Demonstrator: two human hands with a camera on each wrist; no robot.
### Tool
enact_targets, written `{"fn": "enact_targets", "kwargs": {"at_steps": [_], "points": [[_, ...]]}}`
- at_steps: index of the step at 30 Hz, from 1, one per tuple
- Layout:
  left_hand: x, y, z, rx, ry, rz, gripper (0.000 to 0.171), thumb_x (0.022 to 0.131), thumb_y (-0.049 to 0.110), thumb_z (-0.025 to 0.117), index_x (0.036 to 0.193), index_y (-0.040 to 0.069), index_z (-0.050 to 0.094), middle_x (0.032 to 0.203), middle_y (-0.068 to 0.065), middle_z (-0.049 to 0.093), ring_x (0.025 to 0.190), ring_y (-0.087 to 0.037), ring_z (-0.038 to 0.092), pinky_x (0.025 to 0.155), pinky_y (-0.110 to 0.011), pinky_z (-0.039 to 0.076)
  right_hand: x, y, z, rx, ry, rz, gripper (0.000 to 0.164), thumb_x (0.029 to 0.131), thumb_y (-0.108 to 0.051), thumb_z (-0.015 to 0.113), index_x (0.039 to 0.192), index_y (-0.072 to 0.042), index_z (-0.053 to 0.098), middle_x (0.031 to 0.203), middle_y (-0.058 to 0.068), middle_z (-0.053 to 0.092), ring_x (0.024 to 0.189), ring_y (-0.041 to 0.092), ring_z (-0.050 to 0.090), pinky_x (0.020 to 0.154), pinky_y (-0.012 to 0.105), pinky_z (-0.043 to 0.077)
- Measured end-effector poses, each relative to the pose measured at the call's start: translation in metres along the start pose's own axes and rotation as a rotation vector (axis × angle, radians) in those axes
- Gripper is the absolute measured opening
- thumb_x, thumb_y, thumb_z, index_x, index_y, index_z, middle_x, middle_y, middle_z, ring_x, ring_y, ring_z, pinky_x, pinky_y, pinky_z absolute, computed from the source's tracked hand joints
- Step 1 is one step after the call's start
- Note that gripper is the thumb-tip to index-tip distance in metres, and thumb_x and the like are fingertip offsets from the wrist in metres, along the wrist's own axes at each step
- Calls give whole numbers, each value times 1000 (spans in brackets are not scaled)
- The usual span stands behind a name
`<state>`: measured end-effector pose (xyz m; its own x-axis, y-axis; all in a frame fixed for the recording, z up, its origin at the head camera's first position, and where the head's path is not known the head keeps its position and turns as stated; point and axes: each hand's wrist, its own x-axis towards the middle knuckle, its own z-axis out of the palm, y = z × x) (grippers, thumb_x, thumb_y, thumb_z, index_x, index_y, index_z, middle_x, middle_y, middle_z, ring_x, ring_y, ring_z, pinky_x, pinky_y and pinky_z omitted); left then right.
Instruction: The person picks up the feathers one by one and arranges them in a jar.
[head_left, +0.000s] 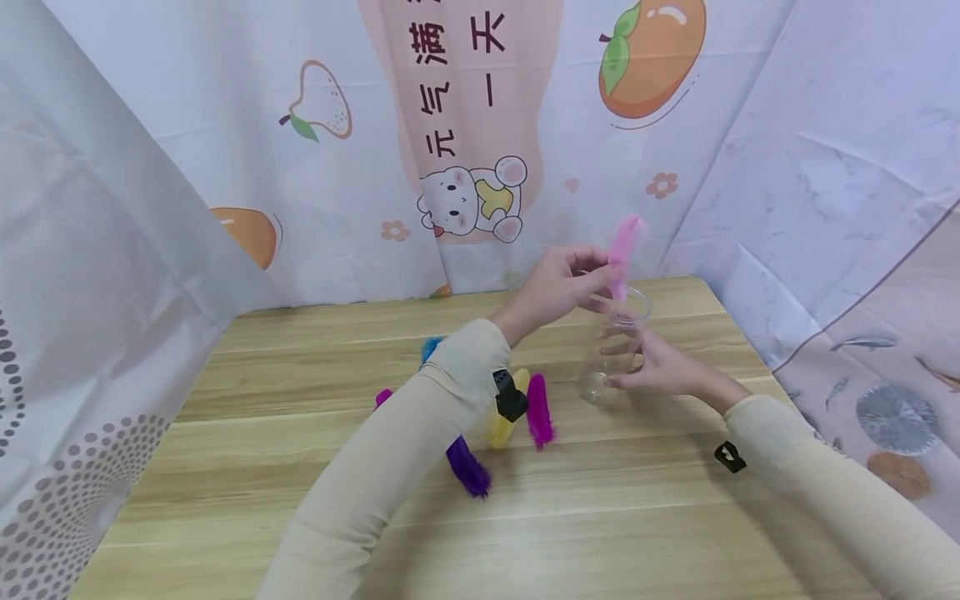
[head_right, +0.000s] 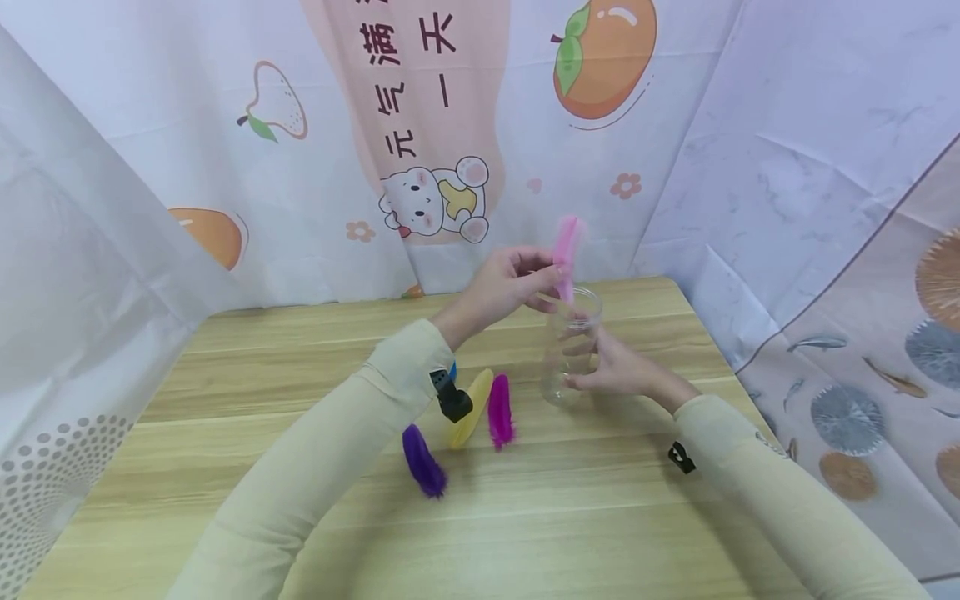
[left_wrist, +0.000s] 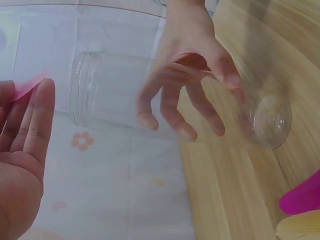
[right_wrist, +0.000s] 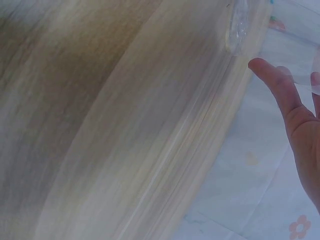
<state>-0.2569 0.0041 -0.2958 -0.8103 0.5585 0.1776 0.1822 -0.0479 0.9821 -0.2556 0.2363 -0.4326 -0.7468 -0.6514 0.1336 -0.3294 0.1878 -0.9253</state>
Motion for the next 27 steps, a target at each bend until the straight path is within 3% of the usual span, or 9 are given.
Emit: {"fn": "enact_targets", "kwargs": {"at_steps": [10,16,20,27], "points": [[6,0,-4,31,-16,6,31,98,2,65,129,-2,61,98,-20,71,89,-33,72,72,-43,62,0,0,0,9,-15,-11,101,84,10,76,156,-22,14,143,33,35,127,60,46,81,43,60],[9,6,-8,131,-61,-31,22,99,7,66,118,-4,67,100,-16,73,94,-30,72,72,-40,63,1,0,-1,-11,-10,-15,101,84,10,77,156,-18,11,143,27,39,127,58,48,81,41,61],[11,7,-8,179,-65,-74,20,100,10,66,115,-3,70,101,-13,71,95,-25,70,74,-37,62,0,3,-1,4,-5,-19,100,84,10,77,154,-13,10,143,29,38,126,61,45,81,41,60],[12,6,-8,214,-58,-82,20,99,9,67,113,-4,70,99,-12,69,90,-21,68,74,-38,62,1,5,0,15,-7,-14,97,84,9,77,154,-13,12,144,31,36,127,62,44,82,42,60]]}}
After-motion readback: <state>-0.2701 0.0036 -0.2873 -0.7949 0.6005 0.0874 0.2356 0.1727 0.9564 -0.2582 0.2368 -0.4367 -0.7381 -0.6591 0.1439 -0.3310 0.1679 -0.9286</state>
